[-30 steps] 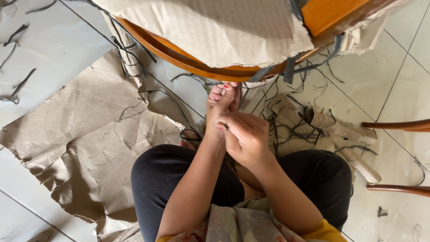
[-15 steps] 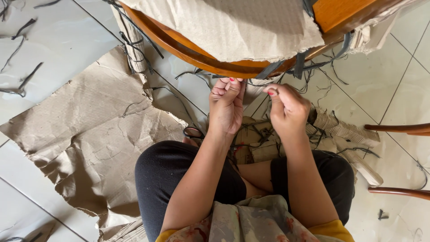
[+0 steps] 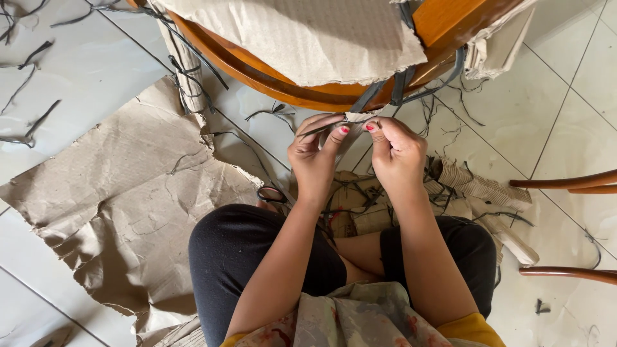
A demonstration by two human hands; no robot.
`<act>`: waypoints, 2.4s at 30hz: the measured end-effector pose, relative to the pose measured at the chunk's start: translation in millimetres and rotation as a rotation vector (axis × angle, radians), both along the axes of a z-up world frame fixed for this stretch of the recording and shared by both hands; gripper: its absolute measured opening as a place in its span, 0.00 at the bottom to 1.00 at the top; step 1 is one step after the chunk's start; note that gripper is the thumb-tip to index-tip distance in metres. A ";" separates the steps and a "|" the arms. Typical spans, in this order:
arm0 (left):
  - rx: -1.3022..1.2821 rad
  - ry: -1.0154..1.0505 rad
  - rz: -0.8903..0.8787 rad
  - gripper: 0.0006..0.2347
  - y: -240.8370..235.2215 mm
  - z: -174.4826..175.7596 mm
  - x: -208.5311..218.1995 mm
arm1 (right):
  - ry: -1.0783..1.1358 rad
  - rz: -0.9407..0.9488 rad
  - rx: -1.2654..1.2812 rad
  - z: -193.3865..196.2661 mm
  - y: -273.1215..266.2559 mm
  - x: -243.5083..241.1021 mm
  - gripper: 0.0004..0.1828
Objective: Wrapping a wooden chair leg with cardboard and securing it with plastic strips
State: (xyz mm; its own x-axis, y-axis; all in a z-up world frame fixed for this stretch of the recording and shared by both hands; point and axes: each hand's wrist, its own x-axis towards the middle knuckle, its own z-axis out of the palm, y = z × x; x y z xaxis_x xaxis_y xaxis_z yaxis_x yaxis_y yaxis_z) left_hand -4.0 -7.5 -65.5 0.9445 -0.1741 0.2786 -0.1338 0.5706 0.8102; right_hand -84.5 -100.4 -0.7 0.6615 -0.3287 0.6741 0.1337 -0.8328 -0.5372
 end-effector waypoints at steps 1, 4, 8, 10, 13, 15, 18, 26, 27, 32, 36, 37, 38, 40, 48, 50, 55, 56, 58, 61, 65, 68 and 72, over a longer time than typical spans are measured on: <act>-0.002 -0.002 -0.001 0.07 -0.3 2.3 0.0 | -0.002 -0.001 -0.002 -1.3 -0.8 -0.3 0.08; -0.008 -0.098 0.052 0.03 -2.4 6.3 2.3 | 0.004 -0.013 -0.011 -2.0 -2.5 -1.8 0.08; 0.043 -0.264 0.065 0.02 3.3 8.0 13.8 | 0.033 -0.013 -0.008 7.6 4.3 -3.6 0.08; 0.095 -0.310 0.054 0.02 9.8 10.4 23.0 | 0.041 -0.010 -0.007 14.6 8.4 -7.2 0.08; 0.290 -0.579 0.114 0.03 19.9 16.1 36.7 | 0.074 0.039 -0.025 24.6 12.4 -19.1 0.10; 0.338 -0.652 0.154 0.03 26.0 23.2 41.0 | 0.121 0.076 -0.029 29.4 13.3 -29.2 0.10; 0.353 -0.700 0.189 0.04 31.0 34.5 42.8 | 0.165 0.107 -0.064 48.9 28.7 -39.4 0.11; 0.384 -0.849 0.150 0.02 38.5 41.8 41.1 | 0.011 0.275 -0.066 54.4 64.2 2.1 0.08; 0.395 -0.843 0.144 0.04 37.1 38.3 40.9 | -0.033 0.268 -0.055 50.2 65.6 7.3 0.07; 0.390 -0.781 0.060 0.05 31.1 15.6 46.9 | -0.071 0.179 -0.130 47.7 52.8 9.6 0.06; 0.410 -0.736 0.012 0.05 29.6 17.7 46.2 | -0.163 0.116 -0.129 24.5 38.6 14.3 0.04; 0.412 -0.735 0.011 0.05 29.0 18.3 45.5 | -0.162 0.115 -0.126 21.2 36.4 14.3 0.04; 0.406 -0.711 0.005 0.05 28.6 19.0 44.7 | -0.186 0.097 -0.134 18.0 34.4 14.4 0.05; 0.402 -0.686 -0.002 0.05 30.0 20.3 43.1 | -0.209 0.079 -0.140 13.0 32.0 14.1 0.07; 0.345 -0.467 0.007 0.07 24.4 14.2 40.5 | -0.267 0.067 -0.246 -3.3 22.5 18.0 0.08; 0.346 -0.466 -0.019 0.08 24.6 16.0 37.7 | -0.272 0.067 -0.260 -4.0 20.5 17.9 0.08; 0.378 -0.507 -0.073 0.16 32.3 22.9 31.5 | -0.253 0.052 -0.299 -7.2 14.2 17.8 0.08; 0.350 -0.451 -0.069 0.18 28.9 16.2 30.1 | -0.249 0.046 -0.308 -7.9 13.7 18.2 0.09; 0.323 -0.392 -0.065 0.20 26.0 12.5 27.2 | -0.243 0.041 -0.315 -10.4 14.0 18.1 0.10; 0.242 -0.346 -0.002 0.18 24.8 20.0 24.8 | -0.238 0.008 -0.273 -12.1 15.2 17.9 0.09; 0.215 -0.297 0.031 0.21 25.0 22.5 23.2 | -0.228 -0.007 -0.189 -12.9 19.0 20.6 0.08; 0.199 -0.226 -0.013 0.22 23.7 18.1 22.4 | -0.200 0.001 -0.121 -11.0 18.2 21.4 0.07; 0.162 0.060 -0.250 0.23 29.5 30.6 22.4 | -0.116 0.056 0.104 -13.8 24.2 18.9 0.07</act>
State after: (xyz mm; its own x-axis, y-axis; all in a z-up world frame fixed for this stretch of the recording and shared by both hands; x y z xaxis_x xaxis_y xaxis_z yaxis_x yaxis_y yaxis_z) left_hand 18.4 22.0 -34.9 0.8806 -0.4410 0.1735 0.0450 0.4422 0.8958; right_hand -65.6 -76.2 -14.5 0.6004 -0.3657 0.7112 0.2444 -0.7629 -0.5985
